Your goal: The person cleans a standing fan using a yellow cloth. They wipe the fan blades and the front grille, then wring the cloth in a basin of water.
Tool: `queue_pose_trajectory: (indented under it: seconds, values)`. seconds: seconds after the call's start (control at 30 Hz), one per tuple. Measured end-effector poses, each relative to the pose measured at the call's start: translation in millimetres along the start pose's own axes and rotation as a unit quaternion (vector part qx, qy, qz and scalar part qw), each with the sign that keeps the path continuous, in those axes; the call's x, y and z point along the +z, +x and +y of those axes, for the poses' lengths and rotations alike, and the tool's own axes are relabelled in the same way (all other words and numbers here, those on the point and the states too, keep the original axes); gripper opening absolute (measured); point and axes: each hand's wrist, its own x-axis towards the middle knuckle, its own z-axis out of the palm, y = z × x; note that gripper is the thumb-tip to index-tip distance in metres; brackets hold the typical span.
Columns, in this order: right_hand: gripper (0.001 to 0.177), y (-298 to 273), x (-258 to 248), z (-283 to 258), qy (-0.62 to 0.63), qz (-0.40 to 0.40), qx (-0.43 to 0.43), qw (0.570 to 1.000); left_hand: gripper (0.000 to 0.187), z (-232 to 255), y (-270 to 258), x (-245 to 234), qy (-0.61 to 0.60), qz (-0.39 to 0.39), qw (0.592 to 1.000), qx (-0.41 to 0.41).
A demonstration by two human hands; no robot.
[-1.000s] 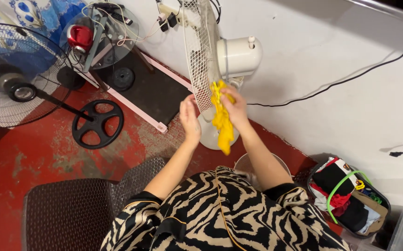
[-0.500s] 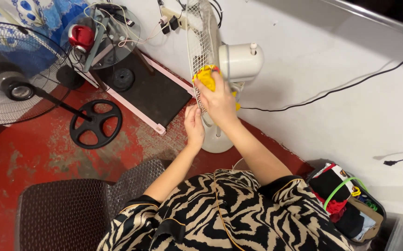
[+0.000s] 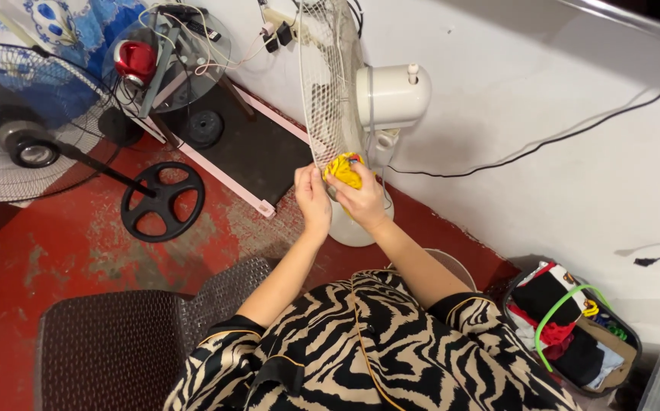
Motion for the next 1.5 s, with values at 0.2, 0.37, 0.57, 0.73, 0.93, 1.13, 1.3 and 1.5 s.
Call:
queue_pose_trajectory:
  seconds: [0.2,0.37,0.57,0.73,0.93,1.13,1.3,1.5]
  values:
    - [0.02,-63,33,57,0.208,0.042,0.219,0.952,0.025,0,-1,4,-0.005,0.034,0.999,-0.037]
    - [0.019,6,27,95,0.331,0.084,0.322,0.883,0.028,3,-2,10,-0.018,0.023,1.0,-0.005]
    - [0.019,91,7,82,0.332,0.024,0.226,0.915,0.038,-27,-6,12,-0.094,0.009,0.992,-0.088]
    - [0.025,89,10,62,0.285,-0.003,0.172,0.943,0.045,-35,3,14,-0.04,-0.006,0.995,-0.093]
    - [0.023,51,25,36,0.253,0.028,0.17,0.952,0.048,-43,18,4,0.002,0.018,0.995,-0.099]
    - [0.024,7,26,18,0.263,0.039,0.208,0.941,0.048,-51,20,-1,-0.047,0.031,0.989,-0.135]
    - [0.023,-39,34,29,0.224,0.046,0.211,0.95,0.052,-32,28,-1,-0.077,0.019,0.991,-0.104]
    - [0.022,-29,49,87,0.319,0.114,0.358,0.87,0.053,-23,18,4,-0.085,0.003,0.991,-0.104]
